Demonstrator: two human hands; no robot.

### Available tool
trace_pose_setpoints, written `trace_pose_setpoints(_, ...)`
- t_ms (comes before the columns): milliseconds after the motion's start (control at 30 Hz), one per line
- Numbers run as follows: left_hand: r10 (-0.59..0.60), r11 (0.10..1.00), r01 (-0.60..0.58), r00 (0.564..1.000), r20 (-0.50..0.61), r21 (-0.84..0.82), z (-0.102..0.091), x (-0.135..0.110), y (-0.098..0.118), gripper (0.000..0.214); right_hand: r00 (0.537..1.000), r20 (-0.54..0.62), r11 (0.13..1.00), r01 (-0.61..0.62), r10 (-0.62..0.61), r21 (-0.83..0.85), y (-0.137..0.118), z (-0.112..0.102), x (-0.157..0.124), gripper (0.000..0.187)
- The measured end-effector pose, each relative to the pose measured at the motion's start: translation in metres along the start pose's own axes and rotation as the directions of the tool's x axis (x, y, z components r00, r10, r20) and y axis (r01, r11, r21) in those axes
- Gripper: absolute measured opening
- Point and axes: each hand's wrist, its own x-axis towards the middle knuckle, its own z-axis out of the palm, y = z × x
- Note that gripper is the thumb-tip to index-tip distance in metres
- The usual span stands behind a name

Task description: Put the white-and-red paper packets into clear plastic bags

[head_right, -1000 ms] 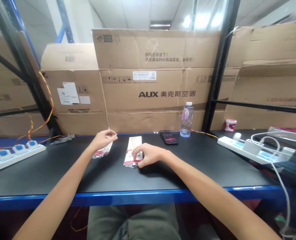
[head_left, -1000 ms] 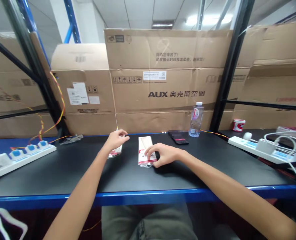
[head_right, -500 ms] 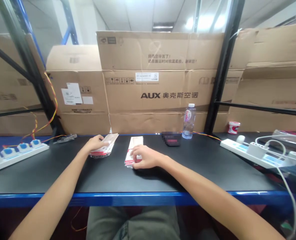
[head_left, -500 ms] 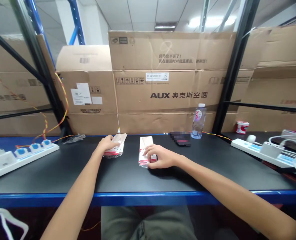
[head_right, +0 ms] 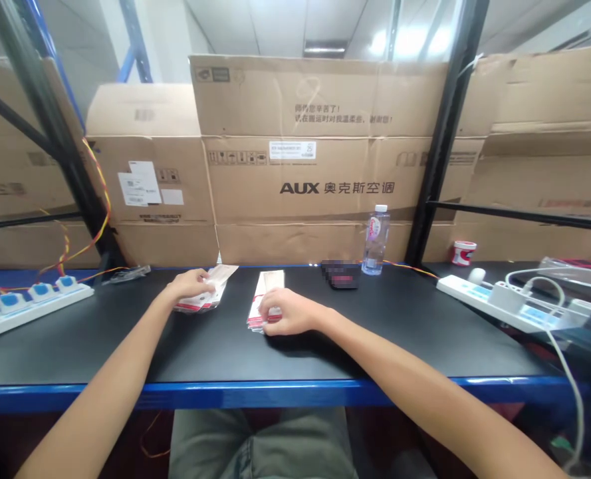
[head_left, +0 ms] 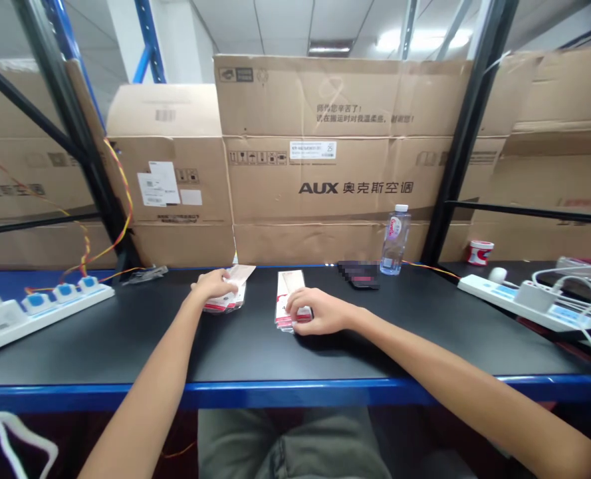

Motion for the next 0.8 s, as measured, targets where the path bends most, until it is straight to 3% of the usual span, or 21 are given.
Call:
trace_pose_setpoints(133, 0.009, 0.999, -0.01, 1.0, 0.015, 0.038, 0.003, -0.004, 0.007, 0.041, 1.0, 0.021, 1.0, -0.014, 0.014, -0.004, -0.003, -0.001, 0.0, 0.004)
trace_pose_setpoints(300, 0.058, 0.998, -0.059, 0.998, 0.009, 0.028, 0.017, -0.004, 0.016, 0.04, 0.999, 0.04, 0.998, 0.005, -0.002, -0.069, -0.004, 0.002, 0.0, 0.024)
trace_pose_setpoints(467, 0.157, 0.981, -0.161, 0.986, -0.048, -0.111, 0.025, -0.002, 0.017, 0.026, 0.995, 0.081, 0.991, 0.071, -0.061, -0.117, -0.002, 0.007, 0.002, 0.026)
trace_pose_setpoints(800, 0.258, 0.917, -0.284, 0.958, -0.128, -0.281, 0.022, -0.01, 0.029, 0.029, 1.0, 0.001, 0.983, -0.002, 0.002, -0.182, 0.016, 0.008, 0.001, 0.028)
